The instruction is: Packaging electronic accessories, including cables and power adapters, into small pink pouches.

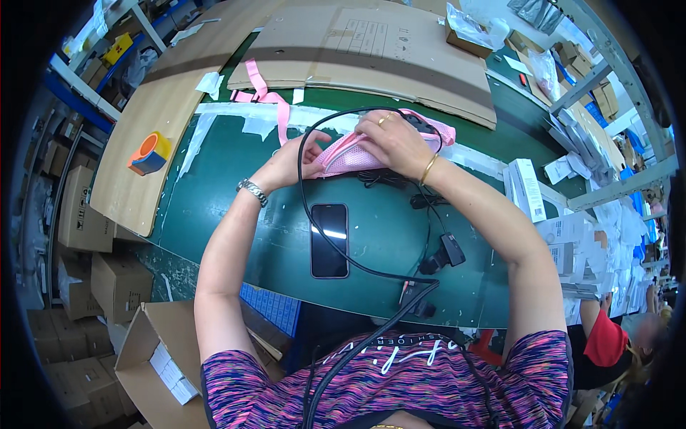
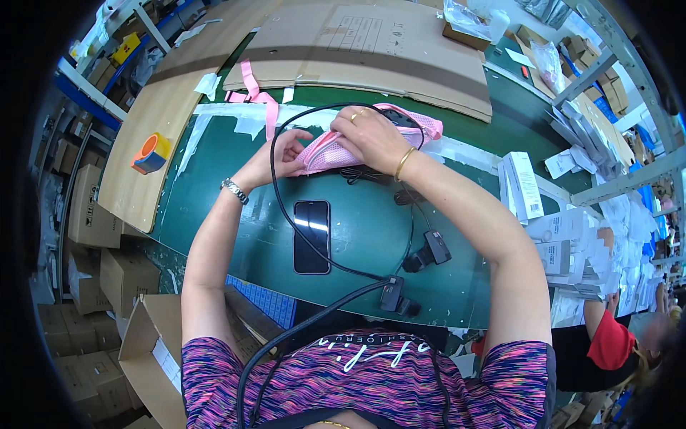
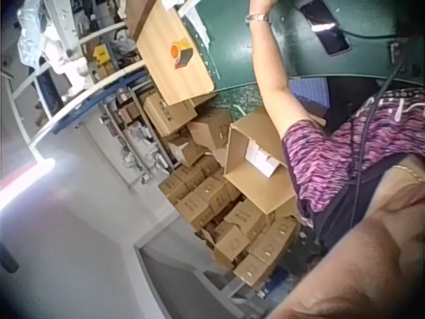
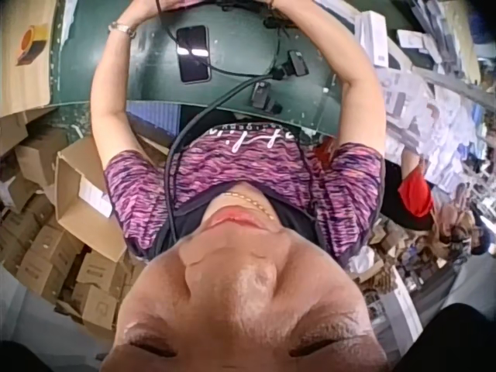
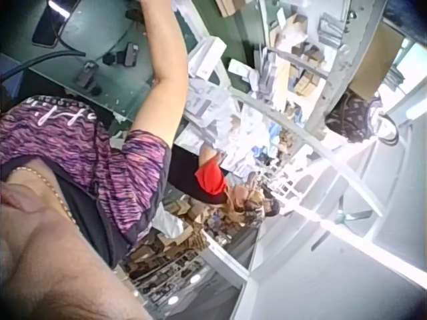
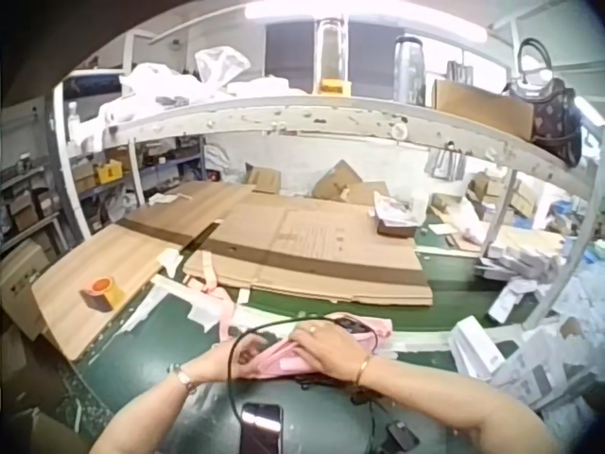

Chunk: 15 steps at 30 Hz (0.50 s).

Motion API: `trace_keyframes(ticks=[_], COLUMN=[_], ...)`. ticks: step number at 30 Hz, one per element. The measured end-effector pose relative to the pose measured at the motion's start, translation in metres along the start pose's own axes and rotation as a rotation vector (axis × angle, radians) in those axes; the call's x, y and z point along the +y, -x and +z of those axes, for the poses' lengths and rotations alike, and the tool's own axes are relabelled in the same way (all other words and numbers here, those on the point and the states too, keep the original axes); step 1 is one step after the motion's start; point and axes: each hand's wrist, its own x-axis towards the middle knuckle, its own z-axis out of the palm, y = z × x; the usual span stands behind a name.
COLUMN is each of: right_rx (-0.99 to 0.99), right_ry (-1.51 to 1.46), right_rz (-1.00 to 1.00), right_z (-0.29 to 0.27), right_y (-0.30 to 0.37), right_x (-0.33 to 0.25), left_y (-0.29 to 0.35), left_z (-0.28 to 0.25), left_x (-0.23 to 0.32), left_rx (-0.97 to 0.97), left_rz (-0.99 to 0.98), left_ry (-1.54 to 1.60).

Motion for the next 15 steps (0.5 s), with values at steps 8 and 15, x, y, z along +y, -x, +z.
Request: trace_keyframes(ticks=[8, 15], right_rx=[0.093, 0.224], right_ry=[0.352, 0.182], right_rz=[-0.271, -0.118], right_z=[-0.019, -0.039], right_y=[0.027, 0.056], right_x=[-0.005, 0.002], left_y=[-0.008, -0.039], left_z=[0.009, 0.035], left_x=[-0.015, 0.019], left_rx=[0.072, 0.122], left_rz=[0.037, 0.302], left_ry=[0.037, -0.338])
